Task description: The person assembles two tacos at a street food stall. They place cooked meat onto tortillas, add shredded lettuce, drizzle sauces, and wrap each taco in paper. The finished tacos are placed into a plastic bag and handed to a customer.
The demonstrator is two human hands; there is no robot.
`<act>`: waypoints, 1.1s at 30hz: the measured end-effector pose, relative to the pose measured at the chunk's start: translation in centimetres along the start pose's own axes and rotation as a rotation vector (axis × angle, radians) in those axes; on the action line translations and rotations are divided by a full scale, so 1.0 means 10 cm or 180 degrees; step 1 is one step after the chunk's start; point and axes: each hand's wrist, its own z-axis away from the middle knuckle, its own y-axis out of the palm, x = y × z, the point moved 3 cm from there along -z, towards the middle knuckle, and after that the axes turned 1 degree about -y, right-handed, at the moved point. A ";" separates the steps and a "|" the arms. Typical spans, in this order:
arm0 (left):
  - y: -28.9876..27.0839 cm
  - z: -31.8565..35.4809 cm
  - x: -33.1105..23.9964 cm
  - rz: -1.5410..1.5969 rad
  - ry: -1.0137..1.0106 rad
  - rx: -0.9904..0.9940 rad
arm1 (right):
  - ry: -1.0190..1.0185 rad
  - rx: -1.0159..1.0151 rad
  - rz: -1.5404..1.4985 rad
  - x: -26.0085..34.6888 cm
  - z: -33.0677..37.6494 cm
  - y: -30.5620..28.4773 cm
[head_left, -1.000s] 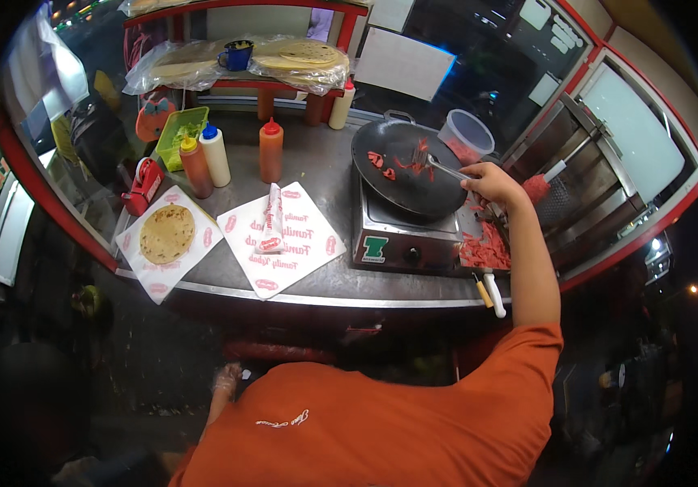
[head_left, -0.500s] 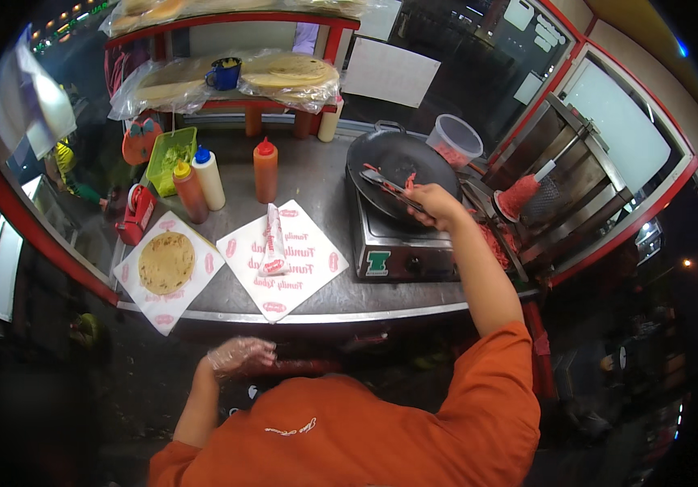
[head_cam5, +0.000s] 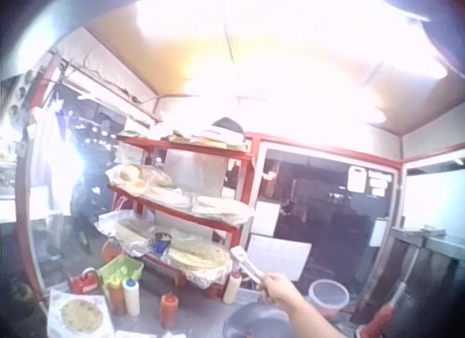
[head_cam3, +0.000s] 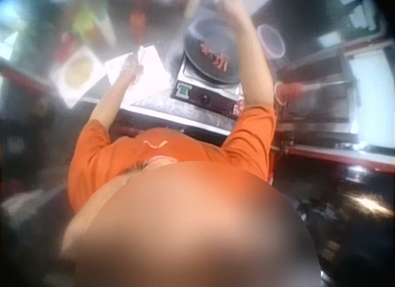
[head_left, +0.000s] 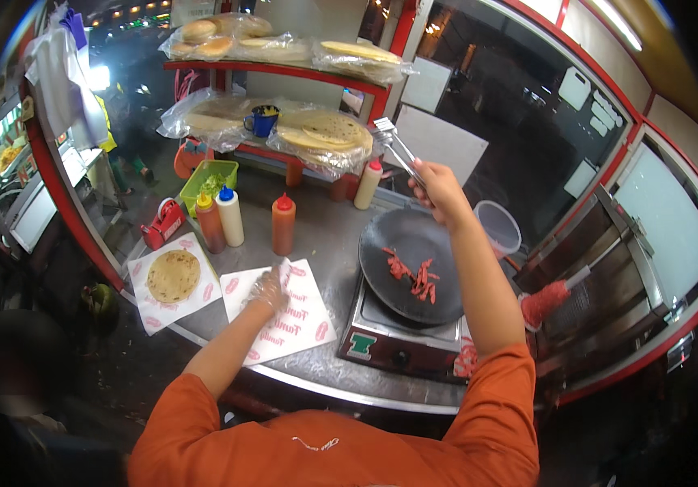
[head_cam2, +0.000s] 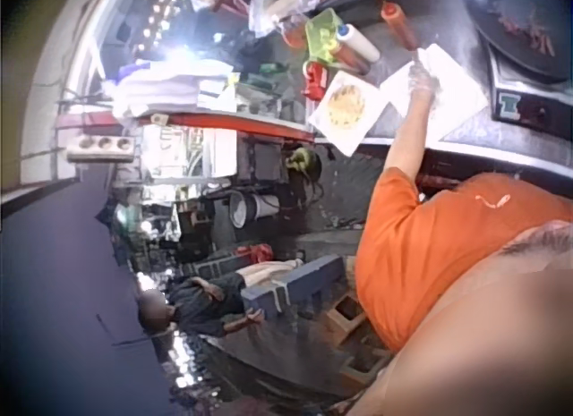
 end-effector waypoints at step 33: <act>0.10 1.11 1.20 0.0802 0.1637 -0.0561 | 0.0651 -0.0445 0.0295 0.31 -0.47 0.45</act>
